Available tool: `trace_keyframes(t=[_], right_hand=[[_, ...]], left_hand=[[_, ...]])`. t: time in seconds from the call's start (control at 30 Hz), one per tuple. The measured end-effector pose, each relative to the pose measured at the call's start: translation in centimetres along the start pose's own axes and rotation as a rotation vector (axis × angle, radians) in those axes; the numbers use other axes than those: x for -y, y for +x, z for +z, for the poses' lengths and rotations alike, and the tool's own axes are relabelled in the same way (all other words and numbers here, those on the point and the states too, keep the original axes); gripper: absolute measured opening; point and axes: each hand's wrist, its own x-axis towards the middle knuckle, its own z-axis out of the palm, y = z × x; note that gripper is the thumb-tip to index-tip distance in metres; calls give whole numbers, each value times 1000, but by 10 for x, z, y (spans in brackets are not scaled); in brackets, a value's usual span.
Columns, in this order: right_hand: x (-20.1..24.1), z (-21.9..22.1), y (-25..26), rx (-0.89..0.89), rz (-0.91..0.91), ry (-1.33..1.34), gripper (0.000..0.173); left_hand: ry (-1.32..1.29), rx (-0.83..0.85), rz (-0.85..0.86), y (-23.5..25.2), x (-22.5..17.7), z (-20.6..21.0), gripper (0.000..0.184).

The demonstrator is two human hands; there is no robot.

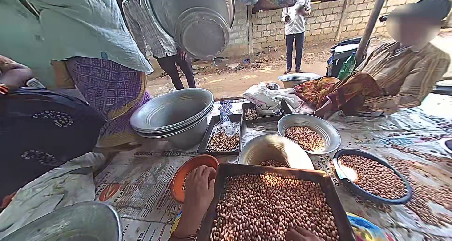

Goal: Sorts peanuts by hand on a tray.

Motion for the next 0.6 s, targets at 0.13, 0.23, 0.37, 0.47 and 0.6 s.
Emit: trace_keyframes(t=[0.13,0.23,0.37,0.47,0.6], right_hand=[[-13,-22,-8,-15,256,-34,35],[-29,-32,-12,49,485,-51,56],[-36,-29,-16,130,673,-101,54],[-27,-18,-14,346,657,-131,59],[-5,6,-11,465,480,-138,60]], left_hand=[[-168,380,56,-13,-15,7,36],[-36,583,74,-22,-27,20,42],[181,717,36,-41,-52,42,45],[182,761,121,-65,-77,56,48],[98,918,153,-87,-108,62,60]])
